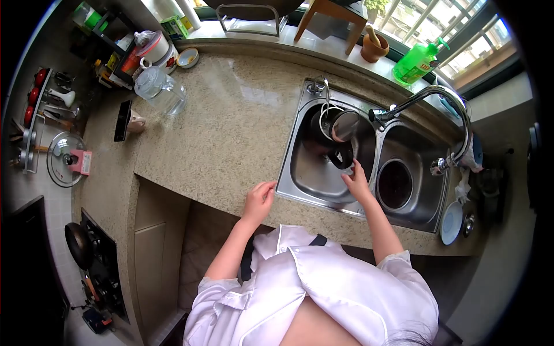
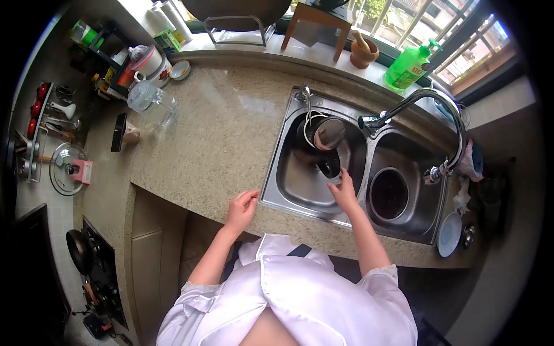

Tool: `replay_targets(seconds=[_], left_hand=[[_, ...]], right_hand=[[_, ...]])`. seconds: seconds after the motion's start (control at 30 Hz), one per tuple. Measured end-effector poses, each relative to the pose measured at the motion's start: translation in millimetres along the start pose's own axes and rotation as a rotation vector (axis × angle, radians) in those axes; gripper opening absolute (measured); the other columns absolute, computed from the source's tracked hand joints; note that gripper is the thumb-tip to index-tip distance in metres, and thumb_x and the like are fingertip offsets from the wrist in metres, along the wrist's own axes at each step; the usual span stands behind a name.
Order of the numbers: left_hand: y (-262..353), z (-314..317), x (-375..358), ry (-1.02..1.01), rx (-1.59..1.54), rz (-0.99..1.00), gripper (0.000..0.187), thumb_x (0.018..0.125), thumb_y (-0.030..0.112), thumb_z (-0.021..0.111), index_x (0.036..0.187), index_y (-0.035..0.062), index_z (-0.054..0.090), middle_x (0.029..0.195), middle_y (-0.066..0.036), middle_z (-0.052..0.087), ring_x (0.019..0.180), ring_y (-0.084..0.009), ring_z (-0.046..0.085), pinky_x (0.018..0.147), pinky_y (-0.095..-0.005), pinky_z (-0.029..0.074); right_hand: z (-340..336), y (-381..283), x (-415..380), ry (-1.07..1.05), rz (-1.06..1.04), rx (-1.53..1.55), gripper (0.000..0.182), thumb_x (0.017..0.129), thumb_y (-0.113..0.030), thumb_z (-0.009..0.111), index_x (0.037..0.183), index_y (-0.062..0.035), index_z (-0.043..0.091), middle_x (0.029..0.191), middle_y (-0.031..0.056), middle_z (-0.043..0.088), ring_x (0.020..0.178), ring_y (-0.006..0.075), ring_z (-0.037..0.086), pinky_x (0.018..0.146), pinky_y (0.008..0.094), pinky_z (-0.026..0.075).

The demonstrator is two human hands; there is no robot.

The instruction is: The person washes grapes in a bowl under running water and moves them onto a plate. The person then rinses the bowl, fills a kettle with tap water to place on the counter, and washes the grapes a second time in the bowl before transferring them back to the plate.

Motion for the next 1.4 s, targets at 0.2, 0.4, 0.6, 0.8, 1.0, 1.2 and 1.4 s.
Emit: replay_targets(seconds=[0.2, 0.4, 0.6, 0.8, 1.0, 1.2, 1.4], left_hand=[[7.8, -2.5, 64.8, -0.164, -0.042, 0.145, 0.023, 0.089, 0.004, 0.052, 0.109, 0.0007, 0.063, 0.101, -0.016, 0.064, 0.088, -0.0262, 0.064, 0.074, -0.0331, 0.052], [-9.5, 14.7, 199.9, -0.262, -0.068, 0.137, 0.025, 0.092, 0.012, 0.053, 0.113, 0.0015, 0.062, 0.099, -0.010, 0.065, 0.090, -0.0186, 0.064, 0.078, -0.0282, 0.051], [-39.2, 91.7, 303.3, -0.477, -0.504, -0.440, 0.037, 0.097, 0.032, 0.047, 0.121, 0.0052, 0.053, 0.093, -0.010, 0.062, 0.072, -0.0196, 0.061, 0.062, -0.0304, 0.053], [-46.2, 140.1, 342.4, -0.638, -0.805, -0.839, 0.045, 0.100, 0.041, 0.039, 0.120, 0.0017, 0.048, 0.094, -0.014, 0.059, 0.066, -0.0190, 0.058, 0.056, -0.0278, 0.052], [-60.5, 177.6, 356.7, -0.650, -0.961, -0.855, 0.041, 0.098, 0.043, 0.041, 0.104, 0.0042, 0.053, 0.084, -0.010, 0.060, 0.061, -0.0150, 0.055, 0.053, -0.0238, 0.049], [-44.2, 177.9, 350.6, -0.427, -0.749, -0.821, 0.042, 0.094, 0.045, 0.050, 0.086, 0.0044, 0.058, 0.069, -0.005, 0.058, 0.049, -0.0101, 0.049, 0.043, -0.0218, 0.042], [-40.5, 184.8, 359.9, -0.149, -0.505, -0.747, 0.048, 0.079, 0.049, 0.072, 0.067, 0.0049, 0.057, 0.060, -0.005, 0.057, 0.048, -0.0110, 0.050, 0.041, -0.0263, 0.038]], right_hand=[[16.4, 6.1, 16.5, 0.124, 0.097, 0.175, 0.067, 0.076, -0.024, 0.073, 0.131, -0.0010, 0.043, 0.113, 0.0172, 0.056, 0.095, 0.0260, 0.057, 0.083, 0.0343, 0.046], [22.0, 5.8, 15.1, 0.229, 0.194, 0.130, 0.060, 0.077, -0.022, 0.071, 0.126, -0.0014, 0.044, 0.107, 0.0191, 0.059, 0.094, 0.0275, 0.058, 0.082, 0.0354, 0.046], [17.7, -27.2, 1.3, 0.210, 0.294, 0.165, 0.062, 0.079, -0.017, 0.067, 0.132, -0.0061, 0.037, 0.105, 0.0183, 0.061, 0.081, 0.0243, 0.064, 0.075, 0.0348, 0.049], [26.2, -23.5, 2.4, 0.278, 0.304, 0.195, 0.059, 0.082, -0.010, 0.065, 0.132, -0.0058, 0.034, 0.108, 0.0126, 0.057, 0.086, 0.0187, 0.064, 0.074, 0.0301, 0.049], [31.3, -33.9, 3.5, 0.289, 0.327, 0.288, 0.058, 0.078, -0.005, 0.063, 0.128, -0.0033, 0.034, 0.122, 0.0192, 0.044, 0.098, 0.0276, 0.059, 0.078, 0.0324, 0.053], [41.1, -26.4, 5.5, 0.321, 0.353, 0.304, 0.059, 0.078, -0.003, 0.063, 0.129, -0.0028, 0.031, 0.122, 0.0195, 0.042, 0.097, 0.0263, 0.059, 0.076, 0.0315, 0.053], [35.7, -26.3, 6.4, 0.348, 0.265, 0.284, 0.058, 0.078, -0.006, 0.065, 0.127, -0.0022, 0.034, 0.121, 0.0195, 0.044, 0.103, 0.0285, 0.056, 0.082, 0.0355, 0.050]])
Point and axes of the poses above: each hand's wrist, its own x-axis towards the middle knuckle, its own z-axis out of the palm, y = z × x, the point moved 4 cm from there along x, towards the middle knuckle
